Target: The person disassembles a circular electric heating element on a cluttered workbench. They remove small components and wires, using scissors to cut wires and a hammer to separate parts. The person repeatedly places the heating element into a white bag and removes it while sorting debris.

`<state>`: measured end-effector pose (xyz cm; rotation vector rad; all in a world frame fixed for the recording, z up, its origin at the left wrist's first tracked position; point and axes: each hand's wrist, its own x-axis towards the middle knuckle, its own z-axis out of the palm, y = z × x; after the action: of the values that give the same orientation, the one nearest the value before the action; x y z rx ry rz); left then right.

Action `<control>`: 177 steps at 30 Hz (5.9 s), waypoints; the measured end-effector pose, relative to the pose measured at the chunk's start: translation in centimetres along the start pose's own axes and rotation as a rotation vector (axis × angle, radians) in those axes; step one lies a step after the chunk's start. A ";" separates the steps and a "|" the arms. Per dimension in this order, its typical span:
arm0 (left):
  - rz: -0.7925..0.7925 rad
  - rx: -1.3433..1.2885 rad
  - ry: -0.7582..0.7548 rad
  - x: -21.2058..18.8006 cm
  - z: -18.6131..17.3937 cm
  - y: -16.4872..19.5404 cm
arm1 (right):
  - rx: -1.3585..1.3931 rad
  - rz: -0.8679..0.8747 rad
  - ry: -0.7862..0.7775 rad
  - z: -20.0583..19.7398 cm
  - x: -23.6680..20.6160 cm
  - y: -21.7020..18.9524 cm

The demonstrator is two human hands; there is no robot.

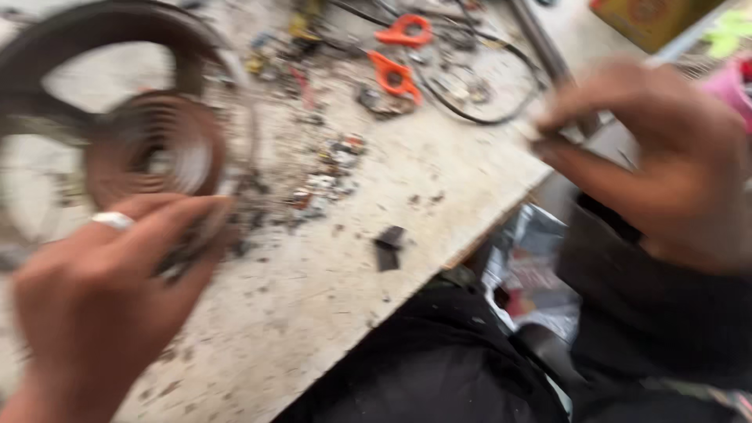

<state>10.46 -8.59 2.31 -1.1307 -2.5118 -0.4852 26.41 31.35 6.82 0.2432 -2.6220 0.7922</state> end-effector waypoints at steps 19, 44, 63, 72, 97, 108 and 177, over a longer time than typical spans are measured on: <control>-0.089 0.095 0.088 3.5 2.2 0.4 | -0.299 0.101 0.164 4.2 -3.3 5.6; -0.014 -0.009 0.239 3.4 2.4 -2.4 | -0.420 0.647 -0.029 9.1 20.2 13.4; -0.004 0.010 0.238 3.5 2.1 -2.0 | 0.013 0.048 0.164 13.2 21.2 9.2; 0.001 -0.028 0.152 2.7 1.1 -3.6 | -0.640 -0.169 0.700 11.1 23.1 13.4; 0.005 -0.055 0.094 2.8 1.0 -4.2 | -0.538 -0.065 -0.017 15.1 25.8 9.8; -0.122 0.063 0.163 2.8 0.9 -6.4 | -0.327 -0.159 -0.095 19.8 23.8 9.1; 0.126 0.045 0.230 12.3 9.6 1.7 | -0.293 0.156 -0.162 14.7 22.9 7.2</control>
<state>2.52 4.65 -0.48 -1.1384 -2.2294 -0.4912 -1.01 27.86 1.47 0.0208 -2.8943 0.4405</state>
